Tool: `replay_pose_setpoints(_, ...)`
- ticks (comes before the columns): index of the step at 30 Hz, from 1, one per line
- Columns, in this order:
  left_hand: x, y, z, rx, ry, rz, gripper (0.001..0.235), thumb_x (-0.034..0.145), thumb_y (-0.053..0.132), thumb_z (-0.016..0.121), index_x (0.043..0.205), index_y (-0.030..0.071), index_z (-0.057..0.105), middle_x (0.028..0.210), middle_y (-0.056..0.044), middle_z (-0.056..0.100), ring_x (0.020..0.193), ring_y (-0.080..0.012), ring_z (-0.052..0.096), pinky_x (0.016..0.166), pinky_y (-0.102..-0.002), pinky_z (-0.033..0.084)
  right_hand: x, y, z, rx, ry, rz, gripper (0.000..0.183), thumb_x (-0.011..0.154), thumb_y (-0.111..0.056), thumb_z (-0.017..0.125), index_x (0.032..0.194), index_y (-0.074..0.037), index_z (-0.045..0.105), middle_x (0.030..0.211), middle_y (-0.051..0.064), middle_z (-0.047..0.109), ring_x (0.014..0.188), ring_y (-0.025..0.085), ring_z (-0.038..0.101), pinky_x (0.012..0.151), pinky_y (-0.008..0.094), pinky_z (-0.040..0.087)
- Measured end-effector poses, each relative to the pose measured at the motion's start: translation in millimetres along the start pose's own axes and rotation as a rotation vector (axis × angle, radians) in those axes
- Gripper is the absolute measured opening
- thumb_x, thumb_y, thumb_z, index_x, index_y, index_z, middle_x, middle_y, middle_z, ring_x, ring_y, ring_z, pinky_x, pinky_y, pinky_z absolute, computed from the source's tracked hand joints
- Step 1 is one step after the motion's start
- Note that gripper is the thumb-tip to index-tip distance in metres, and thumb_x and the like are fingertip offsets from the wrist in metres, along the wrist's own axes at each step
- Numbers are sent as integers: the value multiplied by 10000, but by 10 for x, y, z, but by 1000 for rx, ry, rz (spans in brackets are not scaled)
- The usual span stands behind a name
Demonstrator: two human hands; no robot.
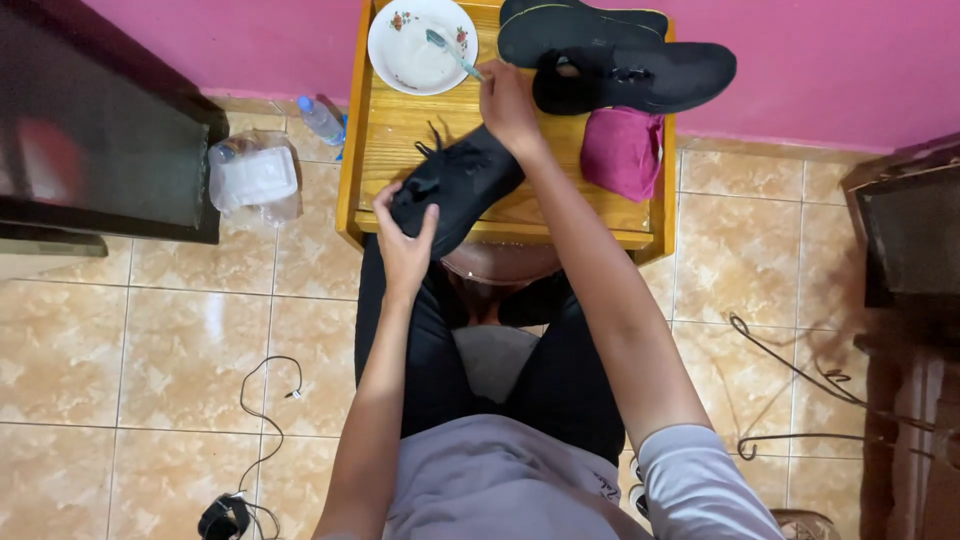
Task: The person wipes a black shoe with a pink cloth and then scrubs it with a toothbrush. The shoe is held on a small wooden table while the person cleans its surface.
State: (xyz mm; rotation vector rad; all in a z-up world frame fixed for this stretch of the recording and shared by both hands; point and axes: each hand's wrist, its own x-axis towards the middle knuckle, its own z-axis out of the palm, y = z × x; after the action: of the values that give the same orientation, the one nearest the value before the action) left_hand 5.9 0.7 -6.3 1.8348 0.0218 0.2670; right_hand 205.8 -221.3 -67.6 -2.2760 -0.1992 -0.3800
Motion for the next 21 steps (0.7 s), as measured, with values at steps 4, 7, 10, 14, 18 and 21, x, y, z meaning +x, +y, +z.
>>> replay_pose_setpoints(4, 95, -23, 4, -36, 35, 31, 460, 980, 253, 685, 1330, 69, 452, 1346, -141, 548, 1310, -277, 530, 1147, -361, 366, -8, -245, -123, -7, -81, 149, 284, 968, -61, 481, 1144, -79, 703, 1086, 154, 685, 1079, 350, 615, 874, 470, 466)
replay_pose_setpoints(7, 108, -2, -19, -62, 26, -15, 468, 994, 301, 665, 1349, 85, 450, 1369, -136, 546, 1332, -272, 516, 1152, -367, 364, 8, -350, -107, -48, -172, 234, 364, 967, -5, 488, 1270, -44, 685, 1263, 190, 645, 1256, 380, 524, 1035, 485, 428)
replay_pose_setpoints(10, 104, -1, -18, -53, 22, -2, 469, 989, 300, 665, 1339, 78, 445, 1356, -136, 538, 1310, -272, 522, 1146, -362, 364, 42, -325, -24, -112, -135, 188, 343, 975, -31, 496, 1233, -25, 721, 1207, 190, 685, 1170, 381, 591, 930, 500, 493)
replay_pose_setpoints(14, 107, 37, -39, -58, 8, -12, 484, 993, 292, 656, 1367, 90, 426, 1389, -140, 525, 1344, -290, 507, 1158, -385, 364, 62, -304, 61, 19, -133, 230, 376, 1034, -159, 439, 1259, 3, 693, 1271, 194, 690, 1192, 378, 630, 954, 507, 513)
replay_pose_setpoints(18, 74, -28, -56, -13, -37, -12, 460, 1014, 355, 603, 1367, 90, 473, 1368, -154, 571, 1323, -295, 542, 1129, -377, 374, 76, -221, 110, 64, -99, 358, 366, 1038, -218, 470, 1301, -48, 661, 1326, 162, 666, 1204, 365, 643, 912, 489, 541)
replay_pose_setpoints(21, 12, -145, -22, 47, -68, 82, 408, 1009, 315, 619, 1305, 69, 484, 1299, -140, 583, 1259, -307, 583, 1070, -371, 419, 63, -199, 152, 30, -114, 250, 321, 1021, -163, 507, 1231, -28, 708, 1203, 145, 720, 1126, 340, 663, 845, 460, 548)
